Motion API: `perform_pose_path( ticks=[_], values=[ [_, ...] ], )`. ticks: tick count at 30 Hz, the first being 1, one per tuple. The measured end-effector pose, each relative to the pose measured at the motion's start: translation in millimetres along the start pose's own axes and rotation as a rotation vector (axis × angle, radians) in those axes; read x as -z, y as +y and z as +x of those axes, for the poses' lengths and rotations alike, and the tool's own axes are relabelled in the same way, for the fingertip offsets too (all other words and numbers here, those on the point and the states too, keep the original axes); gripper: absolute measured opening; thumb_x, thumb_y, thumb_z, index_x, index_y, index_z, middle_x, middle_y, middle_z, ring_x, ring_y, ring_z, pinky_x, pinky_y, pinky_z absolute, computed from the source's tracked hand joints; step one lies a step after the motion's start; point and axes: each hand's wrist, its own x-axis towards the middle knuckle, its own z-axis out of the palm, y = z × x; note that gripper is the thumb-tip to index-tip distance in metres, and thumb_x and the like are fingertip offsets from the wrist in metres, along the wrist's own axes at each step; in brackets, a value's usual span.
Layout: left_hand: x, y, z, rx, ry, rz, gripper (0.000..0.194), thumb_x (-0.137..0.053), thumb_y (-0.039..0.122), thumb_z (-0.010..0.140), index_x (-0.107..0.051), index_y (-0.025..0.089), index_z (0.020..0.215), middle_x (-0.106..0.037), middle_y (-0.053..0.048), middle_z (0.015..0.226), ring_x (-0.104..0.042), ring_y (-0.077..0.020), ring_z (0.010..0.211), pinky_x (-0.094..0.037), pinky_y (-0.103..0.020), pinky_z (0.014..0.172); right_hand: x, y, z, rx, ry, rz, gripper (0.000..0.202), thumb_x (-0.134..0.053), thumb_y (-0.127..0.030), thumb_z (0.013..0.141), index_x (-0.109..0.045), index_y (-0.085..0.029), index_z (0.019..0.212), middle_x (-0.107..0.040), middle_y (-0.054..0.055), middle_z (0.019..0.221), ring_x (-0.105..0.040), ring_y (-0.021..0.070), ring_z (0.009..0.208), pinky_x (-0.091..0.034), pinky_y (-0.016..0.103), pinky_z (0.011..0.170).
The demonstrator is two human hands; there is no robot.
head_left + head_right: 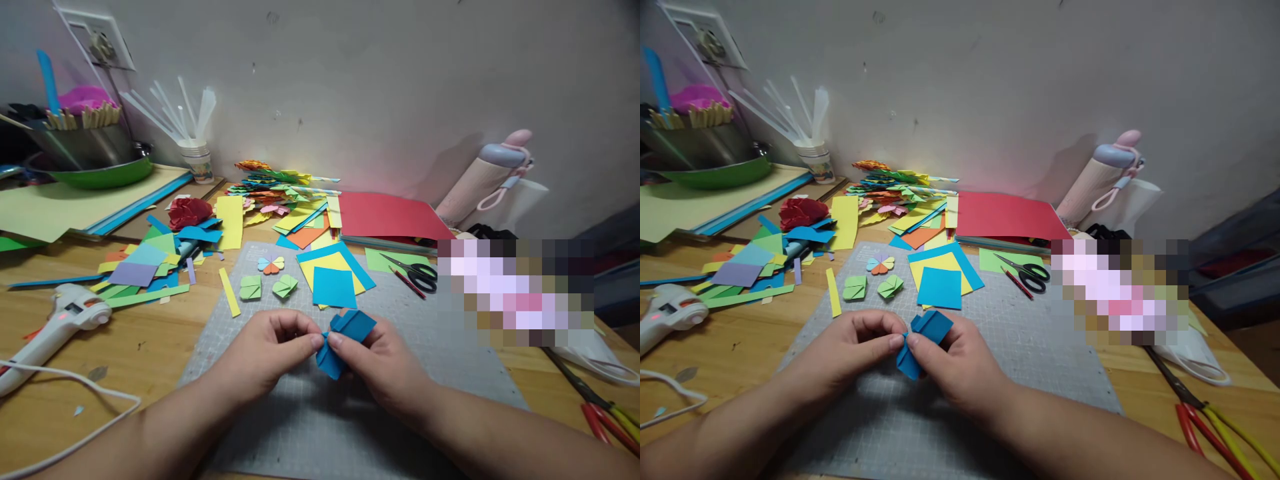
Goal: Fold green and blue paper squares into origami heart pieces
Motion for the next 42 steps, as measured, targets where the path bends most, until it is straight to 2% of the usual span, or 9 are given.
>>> perform_pose_path(
  ticks=[5,10,20,26,33,37,42],
  values=[
    [1.8,-1.1,0.8,-0.031,-0.051,-0.037,0.020,-0.072,0.034,0.070,-0.067,0.015,0.068,-0.057,0.004,0.058,-0.047,-0.0099,0.058,-0.034,-0.023,0.059,1.2,6.3,0.5,-0.094,0.018,0.164,0.028,-0.065,-0.039,0.079,-0.054,-0.017,0.066,-0.050,-0.004,0.057,-0.041,0.0072,0.049,-0.034,0.019,0.047],
    [1.4,0.4,0.7,-0.005,-0.035,-0.070,0.021,-0.076,0.033,0.063,-0.067,0.015,0.069,-0.058,0.004,0.059,-0.046,-0.0093,0.057,-0.034,-0.022,0.059,0.5,7.2,0.6,-0.146,-0.016,0.275,0.027,-0.068,-0.039,0.077,-0.055,-0.016,0.067,-0.048,-0.005,0.056,-0.040,0.0063,0.048,-0.033,0.018,0.045],
    [3.2,-6.2,1.6,0.029,-0.047,-0.067,0.027,-0.077,0.037,0.062,-0.065,0.014,0.067,-0.063,0.000,0.066,-0.051,-0.0125,0.064,-0.036,-0.025,0.063,-0.8,1.1,-2.5,-0.005,-0.064,0.125,0.027,-0.062,-0.034,0.083,-0.052,-0.017,0.066,-0.045,-0.006,0.057,-0.037,0.0067,0.051,-0.031,0.018,0.047],
    [3.6,-4.6,0.5,-0.011,-0.063,-0.040,0.024,-0.077,0.034,0.064,-0.064,0.014,0.064,-0.061,0.000,0.068,-0.051,-0.0124,0.066,-0.036,-0.024,0.064,-1.0,-3.5,-4.1,0.026,-0.046,0.038,0.029,-0.062,-0.034,0.082,-0.051,-0.017,0.062,-0.043,-0.006,0.056,-0.036,0.0070,0.051,-0.031,0.019,0.048],
    [2.3,-3.6,-2.7,-0.119,-0.164,-0.038,0.021,-0.065,0.034,0.078,-0.060,0.015,0.070,-0.055,0.002,0.065,-0.047,-0.0108,0.064,-0.036,-0.023,0.064,0.3,5.7,-3.1,-0.133,-0.036,0.284,0.026,-0.068,-0.039,0.077,-0.059,-0.015,0.071,-0.054,-0.003,0.061,-0.044,0.0077,0.053,-0.037,0.019,0.051],
    [-1.0,0.6,-5.4,-0.118,-0.192,0.012,0.022,-0.062,0.035,0.079,-0.056,0.016,0.072,-0.050,0.003,0.064,-0.043,-0.0109,0.062,-0.033,-0.023,0.060,0.9,8.4,-3.3,-0.149,-0.027,0.299,0.026,-0.070,-0.038,0.075,-0.060,-0.015,0.070,-0.055,-0.002,0.063,-0.046,0.0081,0.055,-0.038,0.019,0.052],
    [-2.9,3.6,-6.7,-0.133,-0.210,0.048,0.022,-0.057,0.034,0.081,-0.052,0.016,0.069,-0.044,0.004,0.061,-0.038,-0.0107,0.060,-0.031,-0.023,0.059,-0.1,5.5,-4.3,-0.157,-0.083,0.313,0.023,-0.068,-0.037,0.077,-0.062,-0.015,0.072,-0.052,-0.003,0.060,-0.044,0.0082,0.054,-0.036,0.019,0.051]
  ],
)
